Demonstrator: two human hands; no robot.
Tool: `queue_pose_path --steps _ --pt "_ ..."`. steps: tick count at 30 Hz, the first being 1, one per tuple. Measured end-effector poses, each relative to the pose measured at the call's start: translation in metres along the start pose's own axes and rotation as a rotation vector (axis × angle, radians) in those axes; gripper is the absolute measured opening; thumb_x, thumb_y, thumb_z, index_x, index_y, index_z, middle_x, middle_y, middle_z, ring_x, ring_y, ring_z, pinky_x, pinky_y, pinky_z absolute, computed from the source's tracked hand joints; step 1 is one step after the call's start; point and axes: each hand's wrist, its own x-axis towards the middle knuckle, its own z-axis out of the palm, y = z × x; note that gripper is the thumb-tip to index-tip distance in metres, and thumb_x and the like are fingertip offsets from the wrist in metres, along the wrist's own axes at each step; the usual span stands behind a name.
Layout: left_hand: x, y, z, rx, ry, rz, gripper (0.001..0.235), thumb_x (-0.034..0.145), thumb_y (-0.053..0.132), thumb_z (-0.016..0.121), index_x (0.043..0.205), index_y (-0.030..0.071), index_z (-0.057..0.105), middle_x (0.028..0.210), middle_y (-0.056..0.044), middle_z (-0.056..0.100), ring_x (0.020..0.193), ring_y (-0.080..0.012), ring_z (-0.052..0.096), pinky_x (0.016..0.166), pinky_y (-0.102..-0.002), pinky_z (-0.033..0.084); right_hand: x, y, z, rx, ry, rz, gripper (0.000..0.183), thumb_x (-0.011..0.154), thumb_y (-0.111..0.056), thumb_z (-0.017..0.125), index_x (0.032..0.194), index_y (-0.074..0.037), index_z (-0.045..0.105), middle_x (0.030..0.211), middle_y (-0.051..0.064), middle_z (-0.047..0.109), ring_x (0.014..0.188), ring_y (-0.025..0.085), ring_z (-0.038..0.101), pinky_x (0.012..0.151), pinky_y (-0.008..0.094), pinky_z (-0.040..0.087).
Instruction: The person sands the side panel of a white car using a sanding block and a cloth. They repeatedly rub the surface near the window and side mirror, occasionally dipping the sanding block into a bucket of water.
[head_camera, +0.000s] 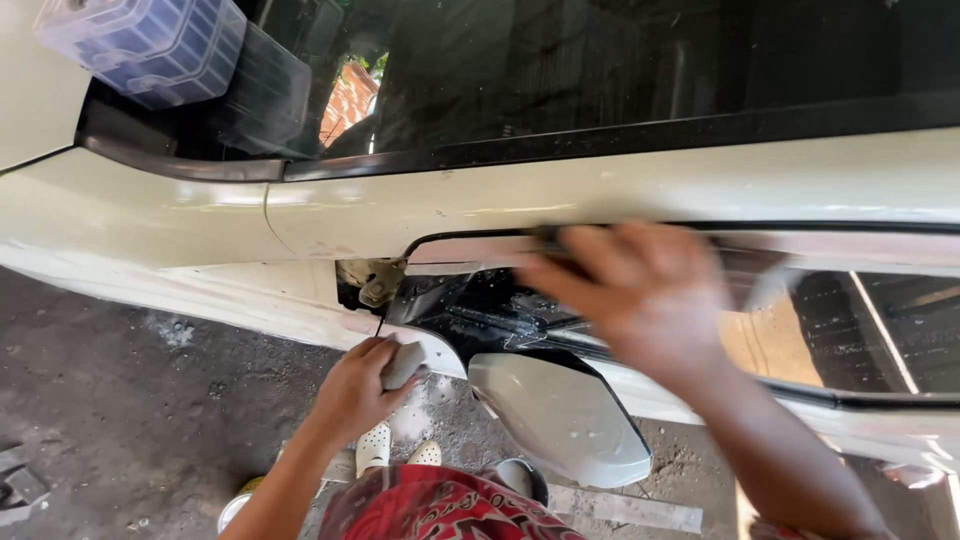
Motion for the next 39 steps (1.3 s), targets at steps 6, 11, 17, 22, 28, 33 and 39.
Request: queue_pose_path --steps 6,11,17,22,28,33,39 --pt "0.008 0.007 0.003 -0.01 -0.042 0.19 0.041 0.076 0.029 0.085 0.105 0.004 0.07 0.104 -0.014 0.071 0.093 -0.0363 0.069 0.077 -0.045 0.057 0.011 -0.01 0.008 0.051 -0.051 -0.092 0.049 0.091 -0.016 0.068 0.135 -0.038 0.069 0.12 0.0 0.064 0.103 0.019 0.06 0.08 0.034 0.053" --pt "-0.025 -0.028 -0.015 -0.005 -0.028 0.082 0.043 0.075 0.032 0.085 0.105 0.004 0.069 0.107 -0.013 0.071 0.092 -0.0348 0.07 0.075 -0.044 0.057 -0.03 0.039 -0.018 0.089 -0.064 -0.029 0.03 0.097 -0.039 0.074 0.125 -0.031 0.079 0.108 0.004 0.07 0.084 0.017 0.061 0.072 0.035 0.045" --pt "-0.008 -0.023 -0.016 0.069 -0.098 0.125 0.042 0.076 0.031 0.085 0.104 0.005 0.069 0.105 -0.012 0.07 0.094 -0.0354 0.068 0.077 -0.045 0.057 0.033 -0.043 0.014 0.111 -0.04 -0.027 0.048 0.084 -0.022 0.075 0.13 -0.038 0.073 0.127 -0.001 0.06 0.11 0.021 0.057 0.086 0.037 0.051" --pt "-0.014 -0.011 -0.03 0.023 -0.132 0.179 0.043 0.074 0.03 0.086 0.105 0.006 0.068 0.104 -0.011 0.07 0.092 -0.0341 0.069 0.076 -0.044 0.057 0.001 -0.002 -0.005 0.05 -0.113 -0.037 0.043 0.092 -0.017 0.069 0.13 -0.038 0.073 0.121 -0.002 0.065 0.1 0.019 0.061 0.077 0.035 0.051" --pt "-0.035 -0.04 -0.038 0.017 -0.087 0.033 0.044 0.073 0.03 0.086 0.106 0.007 0.069 0.104 -0.011 0.072 0.09 -0.0314 0.071 0.075 -0.042 0.059 -0.016 -0.007 0.013 -0.006 -0.054 0.046 0.026 0.101 -0.032 0.069 0.126 -0.037 0.073 0.113 -0.003 0.067 0.087 0.019 0.058 0.065 0.033 0.049" --pt "-0.018 -0.036 -0.013 0.033 -0.117 0.182 0.042 0.076 0.028 0.085 0.106 0.004 0.068 0.105 -0.014 0.071 0.093 -0.0348 0.07 0.078 -0.043 0.058 0.038 -0.058 0.026 0.003 -0.095 -0.034 0.054 0.089 -0.018 0.069 0.138 -0.042 0.064 0.124 -0.004 0.061 0.107 0.02 0.06 0.085 0.035 0.055" --pt "-0.042 -0.055 -0.018 0.057 -0.089 0.126 0.046 0.075 0.031 0.086 0.105 0.003 0.068 0.11 -0.016 0.069 0.094 -0.0356 0.07 0.078 -0.044 0.058 -0.019 0.009 0.004 -0.086 -0.05 0.012 0.03 0.104 -0.026 0.064 0.129 -0.038 0.075 0.122 -0.002 0.063 0.102 0.02 0.058 0.075 0.035 0.05"
